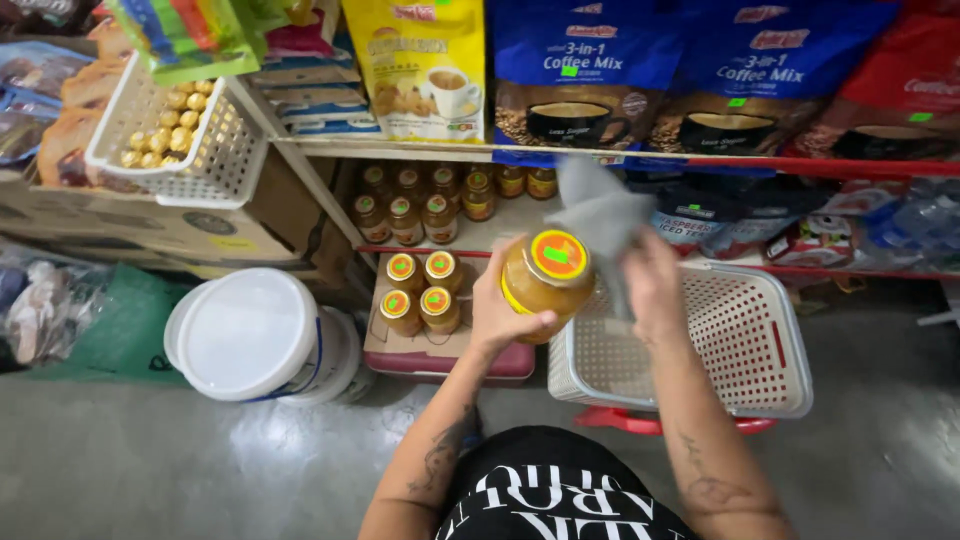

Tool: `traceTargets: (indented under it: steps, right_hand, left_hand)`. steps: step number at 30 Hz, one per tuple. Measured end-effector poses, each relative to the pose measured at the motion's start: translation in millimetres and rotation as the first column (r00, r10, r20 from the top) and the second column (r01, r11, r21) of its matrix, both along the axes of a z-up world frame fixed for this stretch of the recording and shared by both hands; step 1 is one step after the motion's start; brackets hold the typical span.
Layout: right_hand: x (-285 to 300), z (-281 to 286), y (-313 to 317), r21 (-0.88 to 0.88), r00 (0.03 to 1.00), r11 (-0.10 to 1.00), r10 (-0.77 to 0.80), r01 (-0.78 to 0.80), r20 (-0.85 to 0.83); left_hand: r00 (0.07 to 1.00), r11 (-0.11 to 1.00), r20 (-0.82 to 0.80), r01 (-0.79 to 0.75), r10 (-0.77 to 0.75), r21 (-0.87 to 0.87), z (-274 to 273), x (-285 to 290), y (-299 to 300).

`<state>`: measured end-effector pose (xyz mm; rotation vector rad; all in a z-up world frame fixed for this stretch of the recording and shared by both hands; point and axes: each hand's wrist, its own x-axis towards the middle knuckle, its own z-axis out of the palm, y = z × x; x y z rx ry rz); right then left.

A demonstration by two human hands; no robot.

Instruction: Wiping down beverage jars with a cloth and organizing them into a tray on a store shelf.

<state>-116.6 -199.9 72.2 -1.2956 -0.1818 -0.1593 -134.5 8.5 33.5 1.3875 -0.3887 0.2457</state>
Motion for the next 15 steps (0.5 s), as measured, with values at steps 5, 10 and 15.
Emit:
traceTargets:
  steps: [5,10,15]
  right_hand:
    - [3.8,46.8,33.7,-0.419,0.971,0.905,0.165,-0.08,0.171]
    - [15.0,-80.2,40.4,0.321,0.968,0.932,-0.097,0.17,-0.232]
    - [-33.2,-109.0,81.0,-0.383,0.895,0.819,-0.327,0.428,0.302]
  left_hand:
    - [0.998,0.994,0.022,-0.058,0.056,0.092,-3.1,5.3,0.3]
    - [0.998,0.998,-0.015,-0.056,0.056,-0.019,-7.3,13.7,1.6]
    - [0.992,0.948,-0.123,-0.048,0.009,-0.314,-14.8,29.9,1.4]
